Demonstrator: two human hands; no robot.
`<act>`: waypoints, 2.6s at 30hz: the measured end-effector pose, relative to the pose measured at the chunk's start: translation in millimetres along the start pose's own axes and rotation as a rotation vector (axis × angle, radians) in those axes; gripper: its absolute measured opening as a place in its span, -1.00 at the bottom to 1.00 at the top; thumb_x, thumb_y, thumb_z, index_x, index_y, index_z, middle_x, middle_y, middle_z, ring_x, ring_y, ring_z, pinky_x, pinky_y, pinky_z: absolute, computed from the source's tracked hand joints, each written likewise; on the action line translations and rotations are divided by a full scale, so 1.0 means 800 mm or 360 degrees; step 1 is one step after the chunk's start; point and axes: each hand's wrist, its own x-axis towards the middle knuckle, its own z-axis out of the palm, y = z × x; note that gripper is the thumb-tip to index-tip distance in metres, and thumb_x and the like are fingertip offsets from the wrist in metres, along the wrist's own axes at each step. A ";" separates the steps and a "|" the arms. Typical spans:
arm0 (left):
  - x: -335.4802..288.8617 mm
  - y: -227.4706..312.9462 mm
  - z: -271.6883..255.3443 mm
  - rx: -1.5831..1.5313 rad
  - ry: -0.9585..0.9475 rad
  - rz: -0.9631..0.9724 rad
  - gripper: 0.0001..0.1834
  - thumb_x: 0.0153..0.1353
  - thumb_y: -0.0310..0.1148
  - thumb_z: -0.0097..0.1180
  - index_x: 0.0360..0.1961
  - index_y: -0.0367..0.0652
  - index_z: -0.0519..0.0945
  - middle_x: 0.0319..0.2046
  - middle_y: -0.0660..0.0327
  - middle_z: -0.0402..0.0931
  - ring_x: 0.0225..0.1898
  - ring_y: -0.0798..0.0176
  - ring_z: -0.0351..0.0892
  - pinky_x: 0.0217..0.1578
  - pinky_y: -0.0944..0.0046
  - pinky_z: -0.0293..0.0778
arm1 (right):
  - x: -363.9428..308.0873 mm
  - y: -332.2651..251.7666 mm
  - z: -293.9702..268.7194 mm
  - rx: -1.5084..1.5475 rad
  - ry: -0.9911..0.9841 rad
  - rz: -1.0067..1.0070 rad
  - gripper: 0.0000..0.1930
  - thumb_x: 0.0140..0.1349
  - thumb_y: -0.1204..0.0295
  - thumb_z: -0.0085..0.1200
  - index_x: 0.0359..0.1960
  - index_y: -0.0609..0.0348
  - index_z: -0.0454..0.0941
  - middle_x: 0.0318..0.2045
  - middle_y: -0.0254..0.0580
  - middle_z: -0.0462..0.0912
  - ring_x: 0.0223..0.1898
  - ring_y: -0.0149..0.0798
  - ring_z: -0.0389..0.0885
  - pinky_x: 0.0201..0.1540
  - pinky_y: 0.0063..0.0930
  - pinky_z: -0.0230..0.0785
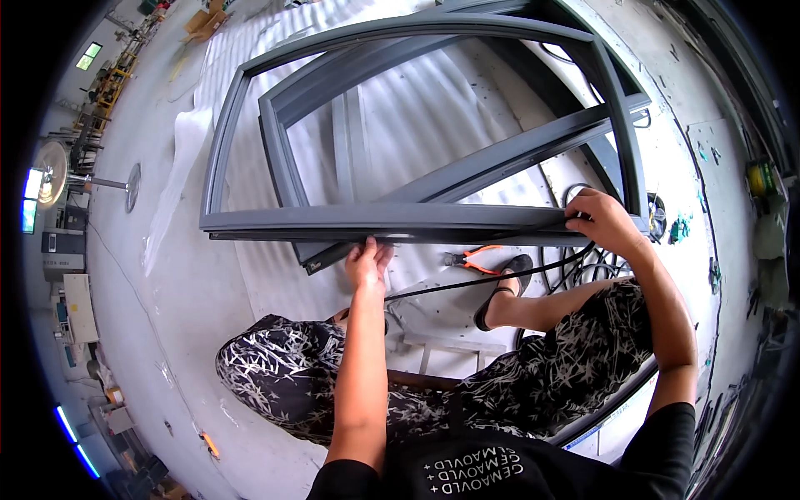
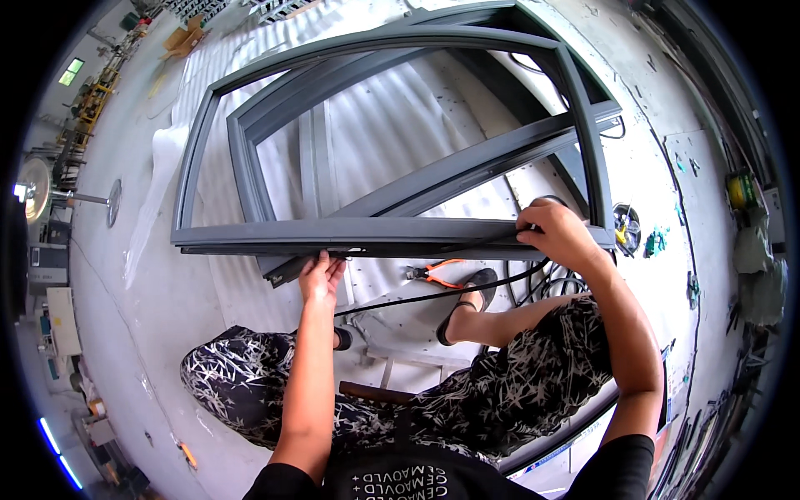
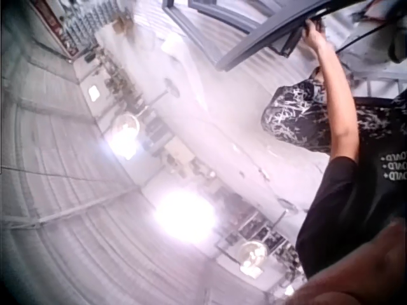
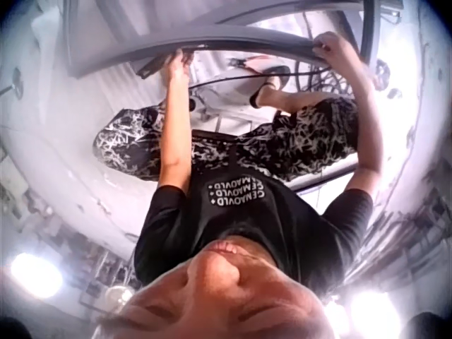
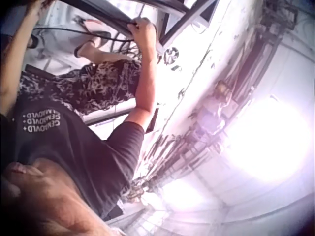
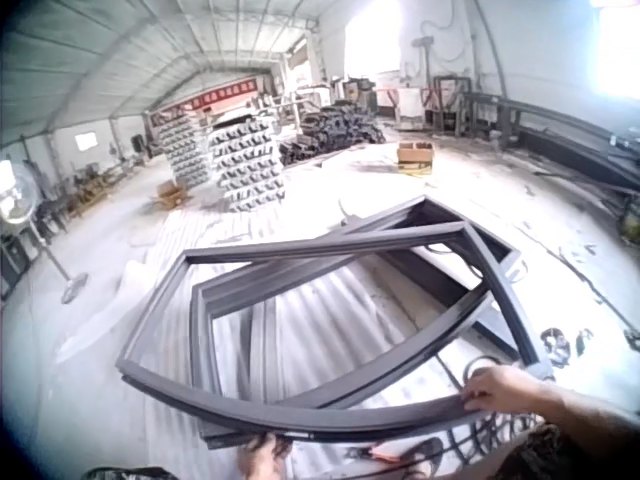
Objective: The person inserts a rubber seal strip into the groove of a metal window frame by hand, cuts the strip using pliers, and sets the frame aside. The person then picks up another window frame and presses a rubber seal strip into its grooves by hand.
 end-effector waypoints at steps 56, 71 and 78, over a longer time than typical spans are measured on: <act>0.046 0.039 -0.074 -0.0238 0.0083 -0.0082 -0.61 0.21 -0.23 0.27 -0.05 -0.24 0.49 -0.15 0.06 0.57 -0.07 0.14 0.59 -0.02 0.10 0.61 | -0.011 -0.015 0.004 -0.0313 0.0016 -0.0154 -0.84 0.04 0.51 0.24 -0.31 0.21 0.62 -0.33 -0.12 0.56 -0.30 -0.05 0.60 -0.22 -0.26 0.45; -0.015 -0.038 0.023 -0.0039 -0.0115 -0.0187 -0.75 0.22 -0.36 0.25 -0.15 -0.24 0.53 -0.23 0.04 0.62 -0.19 0.07 0.66 -0.12 0.09 0.63 | 0.000 -0.011 0.000 -0.0314 -0.0058 -0.0089 -0.86 0.05 0.51 0.23 -0.32 0.22 0.62 -0.35 -0.11 0.57 -0.28 -0.07 0.59 -0.19 -0.27 0.45; 0.022 0.022 -0.027 -0.0095 0.0101 -0.0041 -0.70 0.16 -0.30 0.32 -0.21 -0.25 0.52 -0.27 0.08 0.60 -0.21 0.07 0.65 -0.14 0.11 0.65 | 0.004 -0.016 -0.005 -0.0262 -0.0085 -0.0058 -0.85 0.05 0.48 0.22 -0.32 0.20 0.61 -0.36 -0.09 0.57 -0.26 0.00 0.58 -0.19 -0.22 0.42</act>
